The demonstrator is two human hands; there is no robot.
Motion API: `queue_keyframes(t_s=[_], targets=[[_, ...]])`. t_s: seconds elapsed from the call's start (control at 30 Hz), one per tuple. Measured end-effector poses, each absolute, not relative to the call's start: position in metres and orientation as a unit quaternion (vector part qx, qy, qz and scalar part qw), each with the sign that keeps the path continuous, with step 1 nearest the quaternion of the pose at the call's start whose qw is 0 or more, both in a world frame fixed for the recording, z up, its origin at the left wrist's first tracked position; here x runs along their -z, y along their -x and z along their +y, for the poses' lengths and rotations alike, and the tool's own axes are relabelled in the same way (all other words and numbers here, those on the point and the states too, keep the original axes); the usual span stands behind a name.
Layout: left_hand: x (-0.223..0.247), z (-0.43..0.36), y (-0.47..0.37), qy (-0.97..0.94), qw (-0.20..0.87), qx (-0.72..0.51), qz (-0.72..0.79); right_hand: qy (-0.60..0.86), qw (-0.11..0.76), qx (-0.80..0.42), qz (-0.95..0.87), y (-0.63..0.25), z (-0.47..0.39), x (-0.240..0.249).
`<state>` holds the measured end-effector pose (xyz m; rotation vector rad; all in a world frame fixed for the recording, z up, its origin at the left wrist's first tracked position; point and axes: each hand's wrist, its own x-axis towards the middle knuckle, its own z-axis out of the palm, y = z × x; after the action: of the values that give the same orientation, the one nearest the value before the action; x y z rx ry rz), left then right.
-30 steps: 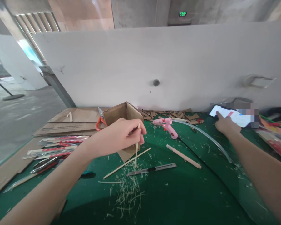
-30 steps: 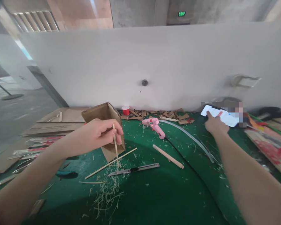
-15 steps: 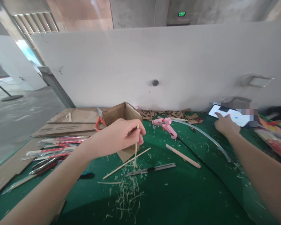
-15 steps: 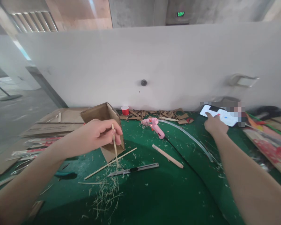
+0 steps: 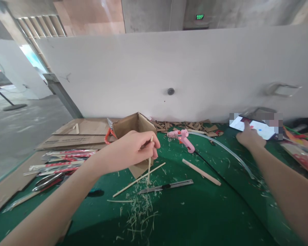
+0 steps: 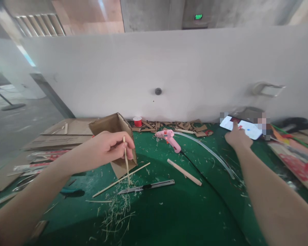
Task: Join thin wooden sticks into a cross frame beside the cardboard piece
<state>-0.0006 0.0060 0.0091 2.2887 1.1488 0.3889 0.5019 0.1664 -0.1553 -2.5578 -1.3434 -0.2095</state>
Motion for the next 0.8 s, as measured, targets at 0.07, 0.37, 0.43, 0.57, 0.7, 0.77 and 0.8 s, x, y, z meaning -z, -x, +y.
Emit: queue_keyframes(t_s=[0.07,0.37,0.43,0.57,0.7,0.77,0.8], targets=[[-0.009,0.006,0.001,-0.851,0.272,-0.146,0.425,0.875,0.126,0.078,-0.461,-0.501,0.165,0.155],[-0.009,0.005,0.0,-0.852,0.27,-0.145,0.424,0.866,0.156,0.11,-0.462,-0.5,0.162,0.156],[-0.009,0.005,0.001,-0.852,0.269,-0.147,0.423,0.867,0.158,0.11,-0.46,-0.503,0.164,0.157],[-0.009,0.006,0.001,-0.852,0.268,-0.148,0.425,0.869,0.161,0.108,-0.455,-0.507,0.166,0.16],[-0.01,0.006,0.0,-0.852,0.27,-0.147,0.423,0.865,0.161,0.109,-0.463,-0.507,0.166,0.16],[-0.01,0.006,0.0,-0.852,0.269,-0.148,0.424,0.868,0.16,0.106,-0.458,-0.507,0.166,0.159],[-0.01,0.006,0.0,-0.851,0.269,-0.149,0.425,0.869,0.159,0.103,-0.458,-0.506,0.166,0.159]])
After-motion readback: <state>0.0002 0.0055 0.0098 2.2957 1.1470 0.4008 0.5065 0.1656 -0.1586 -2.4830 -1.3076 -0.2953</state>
